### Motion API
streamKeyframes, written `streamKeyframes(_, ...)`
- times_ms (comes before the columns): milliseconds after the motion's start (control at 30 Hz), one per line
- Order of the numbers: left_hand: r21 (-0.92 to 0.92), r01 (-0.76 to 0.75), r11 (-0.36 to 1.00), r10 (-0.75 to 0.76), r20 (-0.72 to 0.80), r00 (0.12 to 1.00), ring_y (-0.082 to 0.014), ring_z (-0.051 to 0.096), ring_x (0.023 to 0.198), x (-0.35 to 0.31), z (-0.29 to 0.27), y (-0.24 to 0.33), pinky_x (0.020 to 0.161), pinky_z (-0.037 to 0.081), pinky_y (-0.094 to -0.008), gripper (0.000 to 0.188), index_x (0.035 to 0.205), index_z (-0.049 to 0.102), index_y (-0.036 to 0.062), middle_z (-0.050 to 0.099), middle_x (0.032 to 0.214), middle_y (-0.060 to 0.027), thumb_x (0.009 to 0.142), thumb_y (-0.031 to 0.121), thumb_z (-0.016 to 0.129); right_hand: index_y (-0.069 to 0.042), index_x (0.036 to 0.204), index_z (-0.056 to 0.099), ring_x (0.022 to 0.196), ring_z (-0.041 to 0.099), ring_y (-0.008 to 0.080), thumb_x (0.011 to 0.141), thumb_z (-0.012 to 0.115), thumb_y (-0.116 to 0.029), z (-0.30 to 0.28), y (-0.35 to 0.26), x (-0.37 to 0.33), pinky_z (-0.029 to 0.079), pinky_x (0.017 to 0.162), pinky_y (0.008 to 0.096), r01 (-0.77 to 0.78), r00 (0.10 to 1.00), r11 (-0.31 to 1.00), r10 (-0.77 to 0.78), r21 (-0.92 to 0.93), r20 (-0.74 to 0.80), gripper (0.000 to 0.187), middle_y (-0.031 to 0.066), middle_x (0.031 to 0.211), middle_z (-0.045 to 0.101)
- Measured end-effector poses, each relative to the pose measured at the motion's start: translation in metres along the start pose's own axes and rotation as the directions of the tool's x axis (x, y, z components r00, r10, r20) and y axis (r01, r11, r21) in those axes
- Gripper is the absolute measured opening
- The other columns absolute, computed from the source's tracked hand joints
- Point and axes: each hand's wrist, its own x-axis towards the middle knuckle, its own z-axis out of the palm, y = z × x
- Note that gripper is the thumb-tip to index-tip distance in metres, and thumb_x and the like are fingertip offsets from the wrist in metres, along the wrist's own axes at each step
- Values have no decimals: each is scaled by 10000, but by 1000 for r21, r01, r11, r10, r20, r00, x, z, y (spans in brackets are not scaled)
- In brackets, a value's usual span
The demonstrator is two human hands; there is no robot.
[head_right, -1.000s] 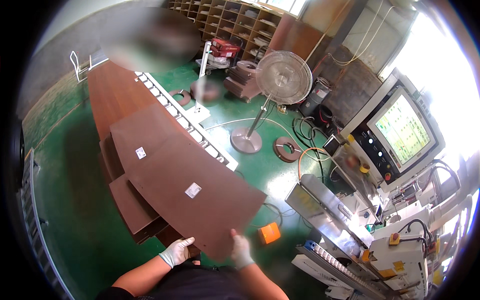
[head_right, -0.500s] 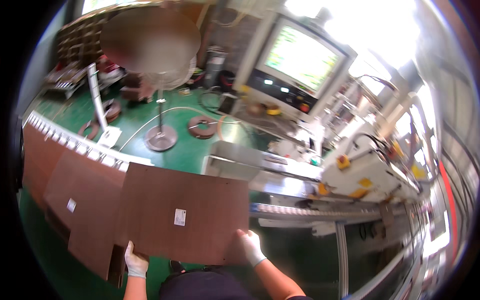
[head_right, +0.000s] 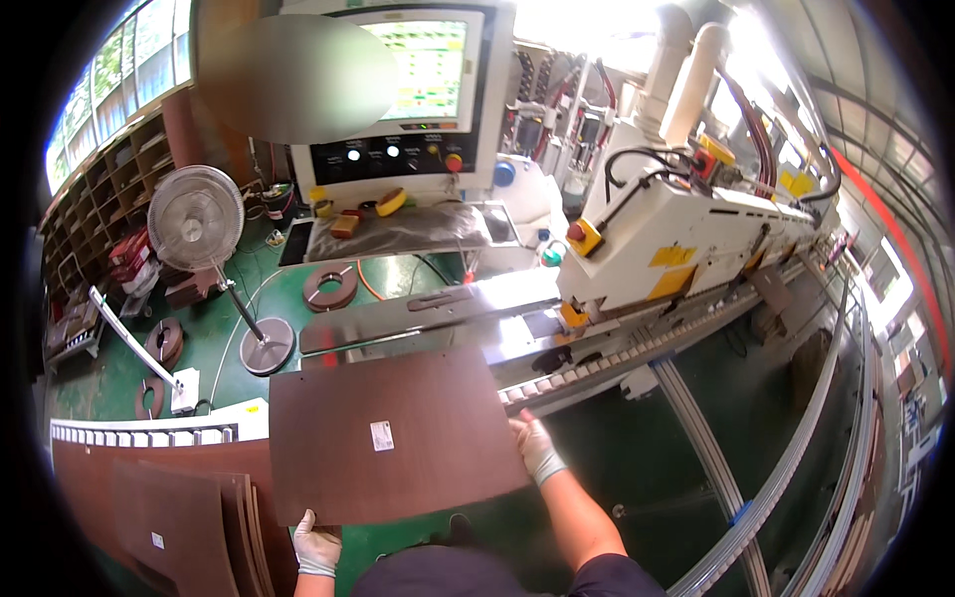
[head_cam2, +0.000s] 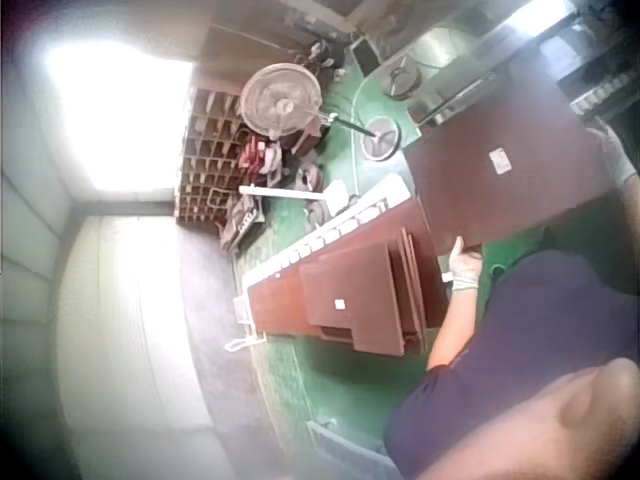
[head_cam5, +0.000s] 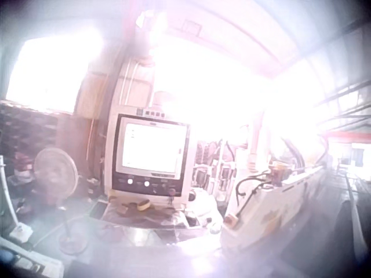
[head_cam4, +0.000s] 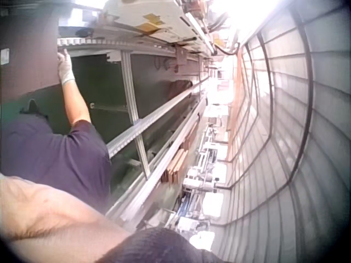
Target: The person repeatedly picks up brown rectangular boards from a stack, places them on a CNC machine table, and removes them after processing. The person also handles a brown circular object and a white plastic frame, placing them on a stand.
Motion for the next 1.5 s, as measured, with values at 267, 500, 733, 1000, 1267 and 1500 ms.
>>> streamKeyframes(267, 24, -66, 998, 67, -62, 996, -263, 641, 1181, 28, 60, -62, 1007, 548, -456, 266, 1252, 601, 76, 663, 1274, -74, 1011, 184, 578, -34, 1408, 540, 1238, 605, 312, 792, 511, -870, 16, -9, -65, 492, 1037, 487, 127, 981, 755, -190, 643, 29, 1039, 142, 1345, 640)
streamKeyframes(500, 47, 107, 993, -97, -182, 978, -260, 631, 1168, 50, 89, -103, 981, 544, -467, 303, 1241, 605, 102, 657, 1272, -65, 988, 246, 522, -127, 1370, 595, 1209, 604, 315, 880, 562, -750, 51, 25, -39, 448, 1075, 471, 395, 918, 634, -298, 665, -261, 794, 72, 1345, 649)
streamKeyframes(733, 239, 474, 848, -443, -174, 880, -366, 603, 1189, 41, 107, -140, 985, 515, -528, 371, 1235, 615, 76, 637, 1276, -132, 961, 327, 611, -86, 1307, 613, 1173, 621, 261, 980, 626, -486, -25, -16, -13, 485, 1031, 437, 483, 843, 753, -261, 447, -471, 517, 47, 1284, 670)
streamKeyframes(1000, 733, 634, 245, -727, -294, 621, -427, 505, 1335, 60, 141, -216, 1131, 411, -509, 540, 1255, 577, -30, 548, 1381, -266, 965, 414, 678, -102, 1345, 605, 1239, 579, 327, 988, 562, -417, -100, -140, -33, 457, 1063, 507, 626, 747, 622, -305, 471, -591, 478, 86, 1373, 622)
streamKeyframes(1267, 974, 77, -215, -760, -216, 613, -283, 545, 1279, 93, 141, -327, 1102, 432, -421, 693, 1382, 554, -24, 577, 1398, -172, 1010, 560, 537, -85, 1459, 514, 1351, 497, 353, 1004, 494, -530, -159, -192, -52, 380, 1140, 542, 791, 550, 565, -491, 233, -675, 637, 124, 1488, 531)
streamKeyframes(1500, 631, -675, -382, -894, -68, 443, -349, 575, 1269, 86, 151, -301, 1043, 475, -461, 678, 1376, 578, 54, 608, 1368, -206, 984, 600, 495, -214, 1330, 632, 1196, 616, 281, 967, 536, -599, -11, -31, -17, 505, 992, 491, 322, 920, 742, -98, 588, -380, 538, 5, 1330, 669)
